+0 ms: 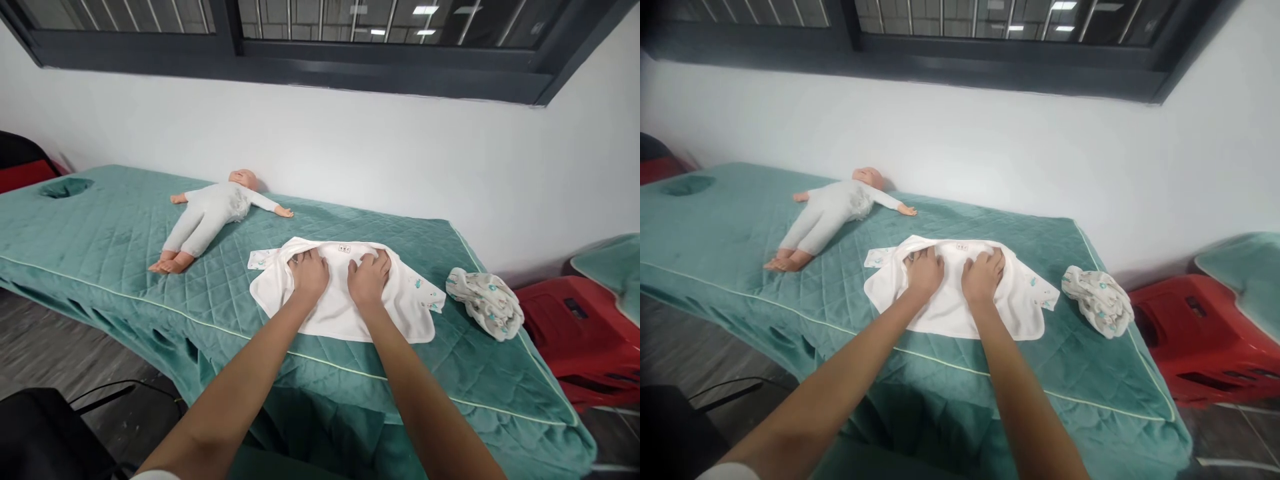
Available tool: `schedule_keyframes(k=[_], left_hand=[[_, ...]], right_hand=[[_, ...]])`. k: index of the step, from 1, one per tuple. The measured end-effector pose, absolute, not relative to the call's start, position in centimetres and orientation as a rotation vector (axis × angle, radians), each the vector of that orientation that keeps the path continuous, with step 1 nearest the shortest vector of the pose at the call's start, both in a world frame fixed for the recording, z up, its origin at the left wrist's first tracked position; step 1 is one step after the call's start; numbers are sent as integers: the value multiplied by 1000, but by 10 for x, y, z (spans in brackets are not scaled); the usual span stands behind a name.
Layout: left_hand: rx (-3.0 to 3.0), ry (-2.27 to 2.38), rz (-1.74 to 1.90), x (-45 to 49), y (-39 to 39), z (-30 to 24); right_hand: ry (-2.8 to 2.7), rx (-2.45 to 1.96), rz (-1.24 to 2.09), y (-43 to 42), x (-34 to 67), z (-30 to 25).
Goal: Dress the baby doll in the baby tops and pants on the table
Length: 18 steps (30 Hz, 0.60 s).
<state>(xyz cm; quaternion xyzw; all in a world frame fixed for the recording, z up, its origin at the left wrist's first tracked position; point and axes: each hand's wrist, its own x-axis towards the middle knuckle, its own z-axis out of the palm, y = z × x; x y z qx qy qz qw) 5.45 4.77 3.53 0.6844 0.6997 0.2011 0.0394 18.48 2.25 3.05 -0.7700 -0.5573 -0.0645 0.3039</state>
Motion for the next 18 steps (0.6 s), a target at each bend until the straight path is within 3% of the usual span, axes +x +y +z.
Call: schedule_keyframes(k=[12, 18], left_hand=[[2129, 2033, 479, 72, 101, 45], [2154, 2027, 474, 76, 149, 44]], right_hand=[[-1557, -2329, -36, 63, 199, 36], [-1700, -2351, -120, 103, 222, 39]])
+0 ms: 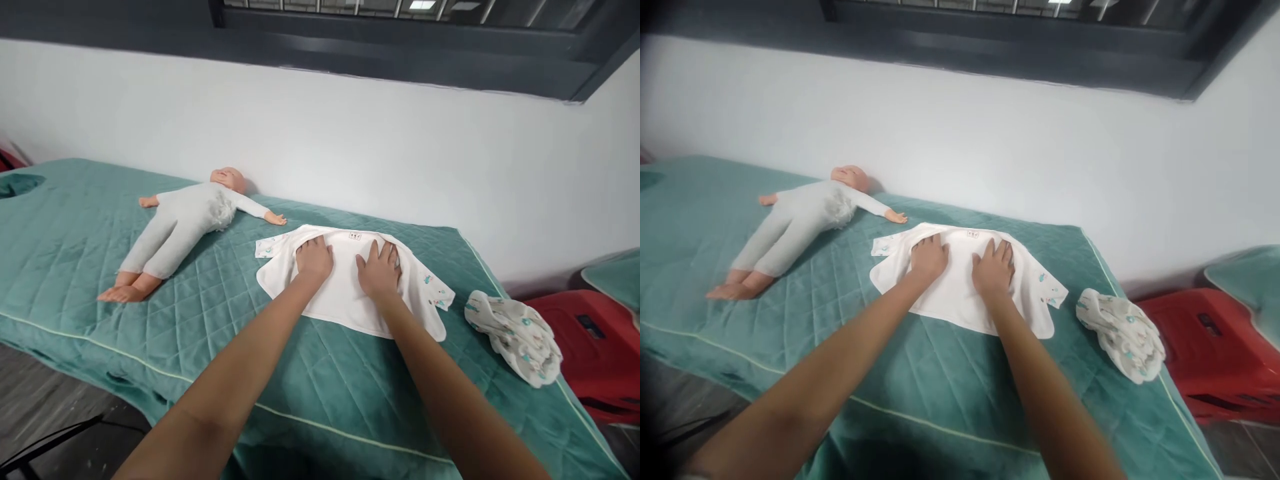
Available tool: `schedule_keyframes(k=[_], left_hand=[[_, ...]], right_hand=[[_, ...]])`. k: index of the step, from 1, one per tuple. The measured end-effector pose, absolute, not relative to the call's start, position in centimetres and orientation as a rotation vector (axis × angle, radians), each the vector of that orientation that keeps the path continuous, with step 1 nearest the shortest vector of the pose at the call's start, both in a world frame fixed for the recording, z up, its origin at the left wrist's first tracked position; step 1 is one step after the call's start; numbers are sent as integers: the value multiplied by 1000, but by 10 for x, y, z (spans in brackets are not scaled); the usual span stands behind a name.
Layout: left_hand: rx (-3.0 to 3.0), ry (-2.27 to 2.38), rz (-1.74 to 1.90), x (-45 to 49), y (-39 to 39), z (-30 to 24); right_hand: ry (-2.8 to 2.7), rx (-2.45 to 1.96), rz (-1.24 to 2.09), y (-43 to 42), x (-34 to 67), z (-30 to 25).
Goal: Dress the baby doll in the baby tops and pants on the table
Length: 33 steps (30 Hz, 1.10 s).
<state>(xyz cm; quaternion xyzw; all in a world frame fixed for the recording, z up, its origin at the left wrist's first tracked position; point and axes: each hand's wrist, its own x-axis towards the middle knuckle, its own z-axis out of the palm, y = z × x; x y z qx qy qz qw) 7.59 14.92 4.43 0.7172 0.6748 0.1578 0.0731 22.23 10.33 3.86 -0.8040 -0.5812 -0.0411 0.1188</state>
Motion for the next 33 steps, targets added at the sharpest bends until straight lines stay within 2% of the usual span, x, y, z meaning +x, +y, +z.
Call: schedule_keyframes(k=[9, 19, 33], left_hand=[[2090, 2106, 463, 90, 198, 29], [2068, 2130, 464, 99, 211, 27], [1983, 2126, 371, 106, 207, 29]], right_hand=[[-1768, -2333, -141, 155, 241, 28], [-1711, -2342, 37, 160, 245, 19], [-1763, -2320, 43, 159, 241, 14]])
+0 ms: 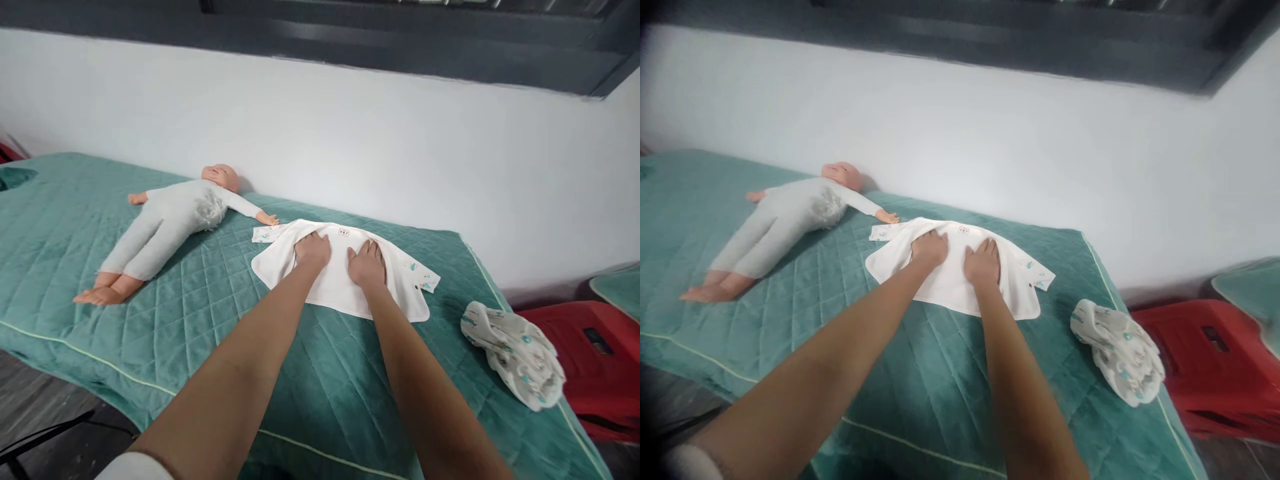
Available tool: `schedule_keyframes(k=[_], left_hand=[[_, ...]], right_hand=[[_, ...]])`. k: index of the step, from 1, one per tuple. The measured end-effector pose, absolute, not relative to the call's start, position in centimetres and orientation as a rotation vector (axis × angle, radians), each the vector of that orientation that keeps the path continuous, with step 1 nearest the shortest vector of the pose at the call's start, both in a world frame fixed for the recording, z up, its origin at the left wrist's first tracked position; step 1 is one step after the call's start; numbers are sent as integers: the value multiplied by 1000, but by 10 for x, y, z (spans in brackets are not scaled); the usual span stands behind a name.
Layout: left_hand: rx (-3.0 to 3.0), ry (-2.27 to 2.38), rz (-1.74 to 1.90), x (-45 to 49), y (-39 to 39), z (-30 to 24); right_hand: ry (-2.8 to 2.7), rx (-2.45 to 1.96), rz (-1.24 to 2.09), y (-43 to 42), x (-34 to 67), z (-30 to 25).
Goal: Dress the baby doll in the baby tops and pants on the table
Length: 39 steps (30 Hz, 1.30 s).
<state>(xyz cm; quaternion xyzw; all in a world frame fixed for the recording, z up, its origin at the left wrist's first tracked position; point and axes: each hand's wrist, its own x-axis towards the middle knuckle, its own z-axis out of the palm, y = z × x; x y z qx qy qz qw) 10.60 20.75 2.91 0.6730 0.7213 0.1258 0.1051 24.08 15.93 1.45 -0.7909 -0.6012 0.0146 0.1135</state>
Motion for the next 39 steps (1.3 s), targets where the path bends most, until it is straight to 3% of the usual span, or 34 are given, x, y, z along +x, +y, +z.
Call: schedule_keyframes(k=[23, 39], left_hand=[[2187, 1955, 385, 94, 105, 25], [2417, 1776, 523, 54, -15, 17]], right_hand=[[-1970, -2289, 106, 62, 204, 26], [-2004, -2089, -99, -56, 182, 13]])
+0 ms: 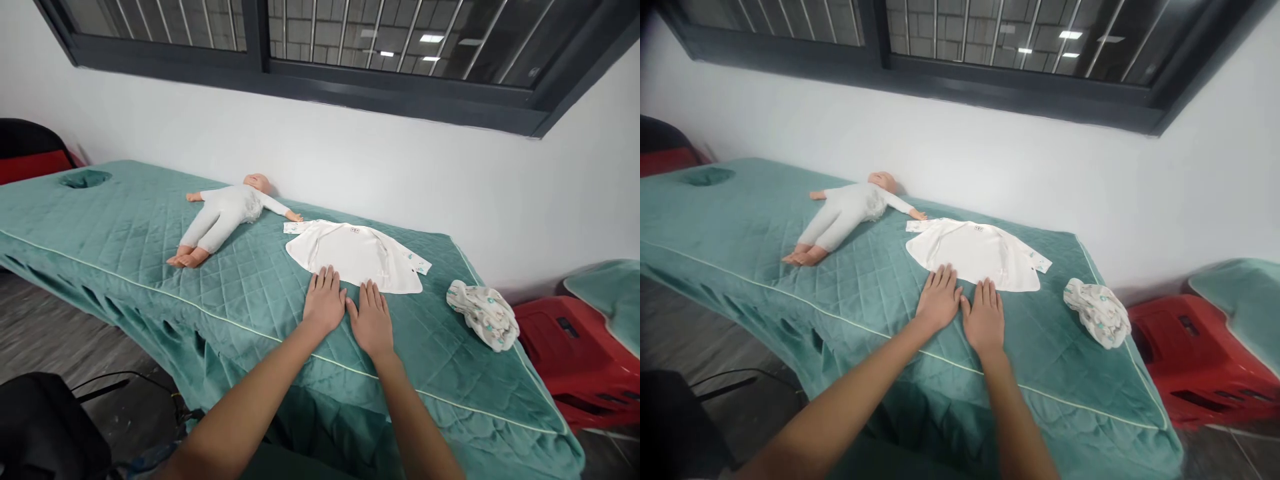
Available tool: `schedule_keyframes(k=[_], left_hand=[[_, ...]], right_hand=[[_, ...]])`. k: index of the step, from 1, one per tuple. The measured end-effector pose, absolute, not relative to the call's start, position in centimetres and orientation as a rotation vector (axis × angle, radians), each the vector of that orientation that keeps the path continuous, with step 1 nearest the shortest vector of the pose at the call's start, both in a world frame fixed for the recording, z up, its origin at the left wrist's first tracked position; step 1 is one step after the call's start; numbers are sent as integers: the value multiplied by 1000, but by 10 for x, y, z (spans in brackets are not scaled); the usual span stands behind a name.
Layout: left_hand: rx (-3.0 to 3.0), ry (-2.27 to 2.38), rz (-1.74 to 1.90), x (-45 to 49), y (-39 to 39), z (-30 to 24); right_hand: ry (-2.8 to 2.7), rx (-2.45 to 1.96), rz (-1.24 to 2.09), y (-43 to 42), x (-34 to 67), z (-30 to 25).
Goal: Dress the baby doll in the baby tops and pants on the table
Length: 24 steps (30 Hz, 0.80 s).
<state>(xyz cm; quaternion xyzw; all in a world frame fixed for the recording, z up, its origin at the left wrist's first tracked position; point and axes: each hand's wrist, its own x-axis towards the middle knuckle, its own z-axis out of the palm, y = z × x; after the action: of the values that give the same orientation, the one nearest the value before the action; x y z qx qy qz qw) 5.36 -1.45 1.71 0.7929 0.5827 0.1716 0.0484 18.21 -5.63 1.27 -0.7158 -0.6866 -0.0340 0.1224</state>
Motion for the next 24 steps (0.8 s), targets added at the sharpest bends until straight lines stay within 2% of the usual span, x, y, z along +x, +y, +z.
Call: schedule_keyframes(k=[12, 24], left_hand=[[2445, 1756, 510, 41, -73, 16], [2529, 1750, 618, 38, -88, 11]], right_hand=[[-1941, -2098, -99, -104, 162, 11], [-1928, -2018, -206, -126, 154, 4]])
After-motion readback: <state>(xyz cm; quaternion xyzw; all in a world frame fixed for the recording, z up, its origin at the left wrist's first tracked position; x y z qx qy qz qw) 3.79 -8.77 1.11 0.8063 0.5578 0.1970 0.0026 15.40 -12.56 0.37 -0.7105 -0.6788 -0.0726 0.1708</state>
